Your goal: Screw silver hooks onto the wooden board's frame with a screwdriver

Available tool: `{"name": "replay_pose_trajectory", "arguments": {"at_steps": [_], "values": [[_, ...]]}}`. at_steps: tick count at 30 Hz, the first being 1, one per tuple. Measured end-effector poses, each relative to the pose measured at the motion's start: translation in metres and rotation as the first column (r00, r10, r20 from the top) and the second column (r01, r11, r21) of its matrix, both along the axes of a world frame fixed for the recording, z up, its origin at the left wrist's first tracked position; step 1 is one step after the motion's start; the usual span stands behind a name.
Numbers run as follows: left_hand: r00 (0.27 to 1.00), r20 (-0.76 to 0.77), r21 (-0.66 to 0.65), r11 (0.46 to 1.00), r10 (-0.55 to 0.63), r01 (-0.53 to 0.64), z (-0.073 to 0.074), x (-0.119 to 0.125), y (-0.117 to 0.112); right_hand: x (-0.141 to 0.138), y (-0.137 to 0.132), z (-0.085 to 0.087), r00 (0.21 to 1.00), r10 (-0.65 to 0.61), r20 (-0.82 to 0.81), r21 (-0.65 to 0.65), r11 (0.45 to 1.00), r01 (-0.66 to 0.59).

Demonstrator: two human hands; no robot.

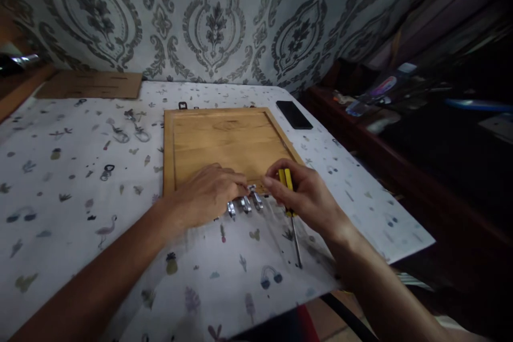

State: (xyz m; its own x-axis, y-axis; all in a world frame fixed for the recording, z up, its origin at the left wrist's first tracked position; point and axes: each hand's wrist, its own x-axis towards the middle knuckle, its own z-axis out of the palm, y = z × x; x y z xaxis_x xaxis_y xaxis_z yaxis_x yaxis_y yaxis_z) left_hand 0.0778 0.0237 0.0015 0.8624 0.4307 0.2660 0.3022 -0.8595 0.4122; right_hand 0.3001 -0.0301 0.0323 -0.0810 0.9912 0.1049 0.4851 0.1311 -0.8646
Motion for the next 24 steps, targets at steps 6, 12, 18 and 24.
{"name": "replay_pose_trajectory", "arguments": {"at_steps": [6, 12, 18, 24], "values": [[1.000, -0.018, -0.024, 1.000, 0.015, -0.016, 0.003, 0.001, -0.002, 0.006, -0.020, -0.019, 0.977, -0.019, 0.213, -0.012, 1.000, 0.022], [0.999, -0.046, 0.024, 0.999, 0.024, -0.023, 0.003, 0.003, -0.004, 0.001, -0.023, -0.024, 0.985, 0.056, 0.163, -0.016, 0.998, -0.054], [0.998, -0.047, 0.037, 0.999, 0.031, -0.029, 0.005, 0.004, -0.005, 0.001, -0.023, -0.025, 0.991, 0.045, 0.124, -0.035, 0.999, -0.041], [0.998, -0.057, 0.003, 1.000, 0.009, -0.009, 0.007, 0.003, -0.003, 0.001, -0.024, -0.027, 0.998, 0.035, 0.047, -0.120, 0.992, -0.030]]}}
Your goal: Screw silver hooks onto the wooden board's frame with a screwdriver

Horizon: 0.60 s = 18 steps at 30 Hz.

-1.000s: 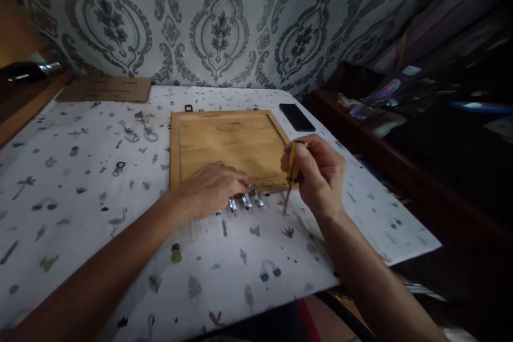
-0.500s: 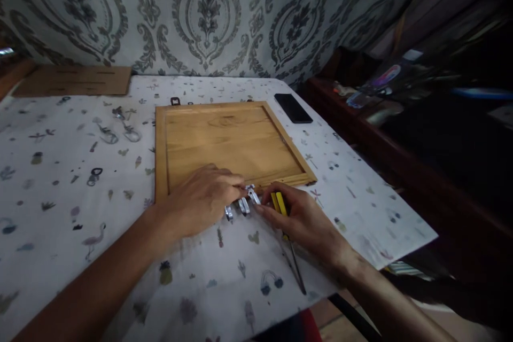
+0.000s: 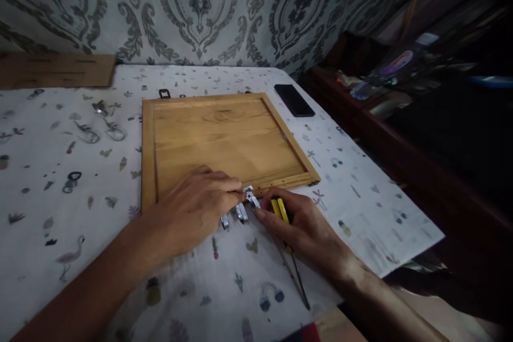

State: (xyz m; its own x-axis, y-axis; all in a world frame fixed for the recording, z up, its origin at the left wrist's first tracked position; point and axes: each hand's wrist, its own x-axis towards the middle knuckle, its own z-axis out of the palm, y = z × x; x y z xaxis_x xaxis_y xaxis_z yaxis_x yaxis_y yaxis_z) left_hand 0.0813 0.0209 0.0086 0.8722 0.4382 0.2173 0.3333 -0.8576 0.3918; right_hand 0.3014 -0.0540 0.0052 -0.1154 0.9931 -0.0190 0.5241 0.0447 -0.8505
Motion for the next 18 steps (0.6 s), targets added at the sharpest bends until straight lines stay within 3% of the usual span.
{"name": "replay_pose_trajectory", "arguments": {"at_steps": [6, 18], "values": [[1.000, 0.010, 0.009, 1.000, -0.009, 0.009, -0.004, 0.000, 0.000, 0.000, -0.003, 0.000, 0.999, -0.014, -0.039, -0.012, 1.000, 0.014], [0.998, 0.057, 0.013, 1.000, 0.028, -0.028, -0.003, -0.001, -0.008, -0.002, -0.011, 0.001, 0.998, 0.000, -0.061, -0.164, 0.986, -0.010]]}}
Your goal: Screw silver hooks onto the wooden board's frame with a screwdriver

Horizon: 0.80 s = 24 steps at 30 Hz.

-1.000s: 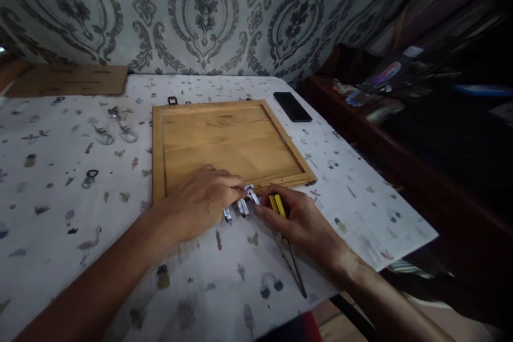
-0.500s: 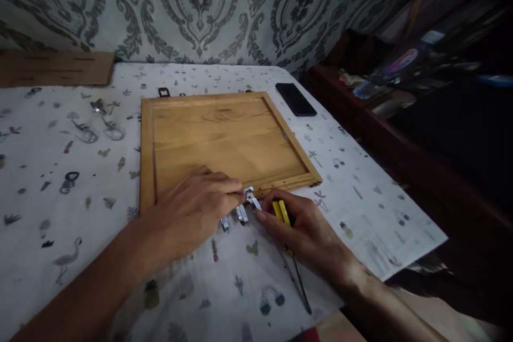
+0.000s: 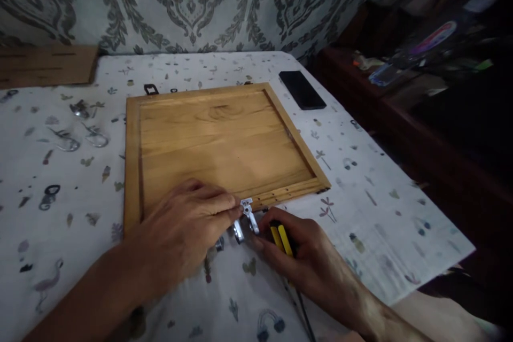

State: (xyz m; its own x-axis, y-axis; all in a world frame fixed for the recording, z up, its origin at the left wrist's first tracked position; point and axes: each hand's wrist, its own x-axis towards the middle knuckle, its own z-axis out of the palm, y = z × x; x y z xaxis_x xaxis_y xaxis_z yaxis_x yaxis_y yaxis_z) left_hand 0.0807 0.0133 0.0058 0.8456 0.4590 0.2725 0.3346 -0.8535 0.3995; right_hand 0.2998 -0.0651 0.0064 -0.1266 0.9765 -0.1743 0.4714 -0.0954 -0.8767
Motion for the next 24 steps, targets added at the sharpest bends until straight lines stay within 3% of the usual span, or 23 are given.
{"name": "replay_pose_trajectory", "arguments": {"at_steps": [16, 24], "values": [[0.997, 0.062, 0.074, 0.996, 0.047, -0.052, -0.0002, -0.0023, -0.0062, -0.0056, 0.0029, 0.0015, 0.998, 0.017, -0.060, -0.140, 0.990, -0.025], [0.997, 0.068, 0.085, 0.995, 0.043, -0.048, 0.0005, -0.0018, -0.0063, -0.0042, 0.0018, -0.0003, 0.999, 0.035, -0.001, -0.158, 0.987, -0.034]]}}
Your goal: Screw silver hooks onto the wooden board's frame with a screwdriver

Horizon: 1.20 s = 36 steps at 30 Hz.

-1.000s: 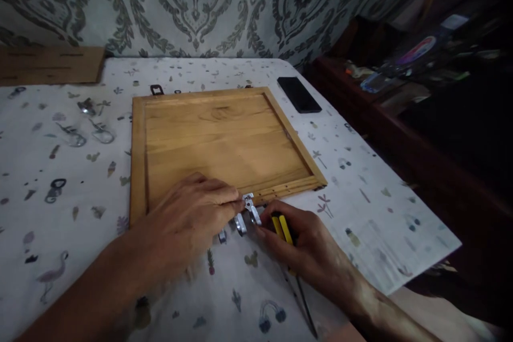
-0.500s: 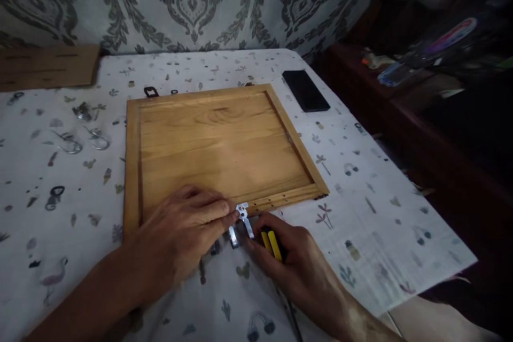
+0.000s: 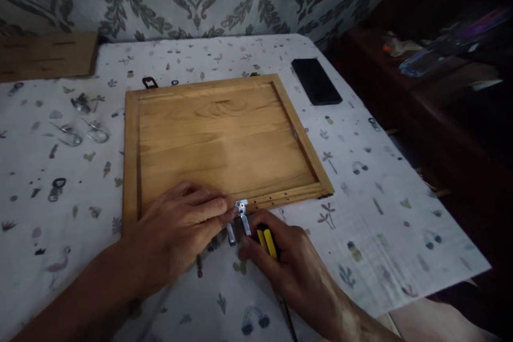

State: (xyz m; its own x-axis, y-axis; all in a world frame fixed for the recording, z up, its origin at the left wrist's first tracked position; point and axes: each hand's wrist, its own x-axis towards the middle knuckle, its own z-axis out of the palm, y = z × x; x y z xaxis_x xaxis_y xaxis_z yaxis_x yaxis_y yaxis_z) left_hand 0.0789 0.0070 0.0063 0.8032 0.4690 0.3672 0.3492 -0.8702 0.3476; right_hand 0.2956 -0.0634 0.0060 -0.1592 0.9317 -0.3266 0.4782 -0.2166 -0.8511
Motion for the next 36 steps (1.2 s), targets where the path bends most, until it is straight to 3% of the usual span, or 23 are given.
{"name": "replay_pose_trajectory", "arguments": {"at_steps": [16, 21, 36], "values": [[0.995, -0.075, -0.012, 0.998, -0.062, 0.061, -0.004, -0.002, 0.003, 0.008, -0.005, -0.003, 0.997, -0.043, -0.070, 0.056, 0.997, 0.047], [0.997, -0.070, -0.045, 0.999, -0.033, 0.030, 0.000, 0.001, 0.002, 0.011, -0.006, -0.005, 0.998, -0.048, -0.039, 0.077, 0.996, 0.051], [0.998, -0.051, -0.035, 0.999, -0.036, 0.034, 0.002, 0.002, 0.003, 0.008, -0.003, -0.004, 0.996, -0.032, -0.083, 0.032, 0.999, 0.034]]}}
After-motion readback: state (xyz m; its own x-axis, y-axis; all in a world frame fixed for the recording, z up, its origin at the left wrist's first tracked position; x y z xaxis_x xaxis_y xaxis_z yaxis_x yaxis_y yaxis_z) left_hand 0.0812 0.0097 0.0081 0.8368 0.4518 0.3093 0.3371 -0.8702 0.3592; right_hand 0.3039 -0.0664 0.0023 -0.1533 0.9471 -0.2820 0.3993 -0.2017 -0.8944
